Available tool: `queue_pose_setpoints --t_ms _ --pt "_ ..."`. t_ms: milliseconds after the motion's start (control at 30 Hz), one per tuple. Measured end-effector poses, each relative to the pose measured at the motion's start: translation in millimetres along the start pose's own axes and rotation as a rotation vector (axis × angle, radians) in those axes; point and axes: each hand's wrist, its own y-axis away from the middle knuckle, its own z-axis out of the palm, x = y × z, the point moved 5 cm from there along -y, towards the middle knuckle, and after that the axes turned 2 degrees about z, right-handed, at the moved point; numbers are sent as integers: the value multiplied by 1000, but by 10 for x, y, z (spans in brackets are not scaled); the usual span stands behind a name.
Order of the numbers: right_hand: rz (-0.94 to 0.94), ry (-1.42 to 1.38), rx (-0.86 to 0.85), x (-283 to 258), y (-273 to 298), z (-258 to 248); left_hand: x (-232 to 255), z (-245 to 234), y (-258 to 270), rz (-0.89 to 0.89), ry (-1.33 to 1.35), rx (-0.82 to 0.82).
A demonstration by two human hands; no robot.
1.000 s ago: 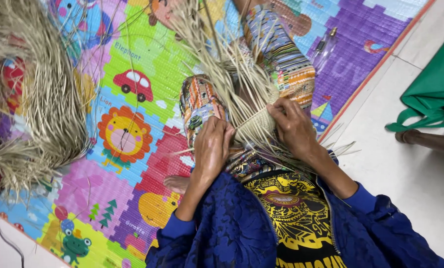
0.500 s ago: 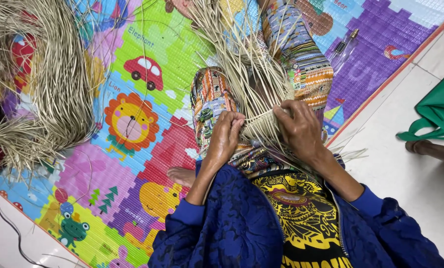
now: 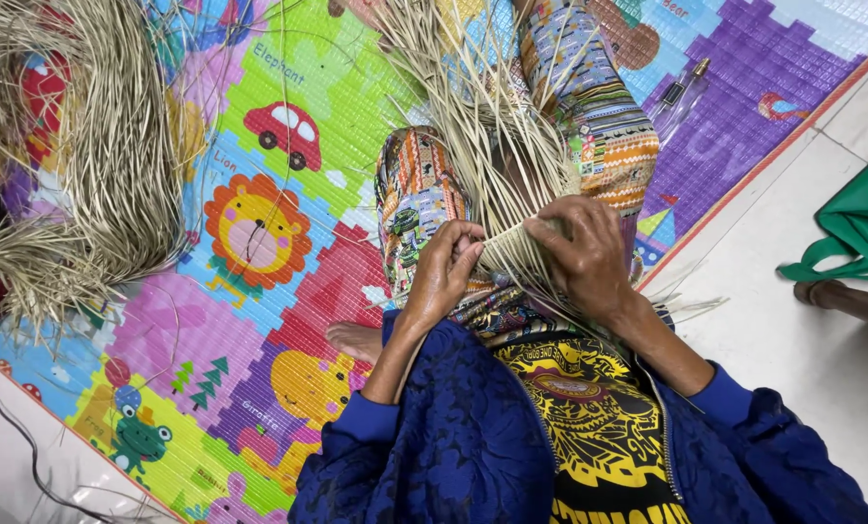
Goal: Weaving dried straw into a craft item on a floor mat
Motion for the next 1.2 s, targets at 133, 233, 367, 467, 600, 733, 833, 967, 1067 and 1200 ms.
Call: queue_pose_setpoints --t_ms 133,233,367,467,600,733,833,967,1067,1200 --pt "-30 -143 -96 -79 -58 186 -115 1 -7 0 67 -13" --pt "2 -167 -140 -190 -195 288 -107 -32 -14 29 29 -22" --pt "-59 -144 -141 -303 -318 363 -194 -58 -48 51 -3 -69" --pt "-155 -129 -105 -286 -191 466 -212 -79 -59 70 -14 -89" --pt "-320 -44 -173 -450 48 348 -15 -131 -79 98 -29 -98" --pt "-374 -15 -324 -389 227 372 5 -128 -84 95 -2 -100" --pt "-368 -58 -430 -354 219 391 -9 -129 -78 92 4 -92" --pt "-158 -330 -448 -382 -108 225 -179 -88 -66 89 -2 -95" --pt "-28 -349 -355 -438 -305 217 -180 -68 -64 73 -3 -103" --pt "-14 -122 -236 -243 -238 679 -220 -62 -75 48 10 -93"
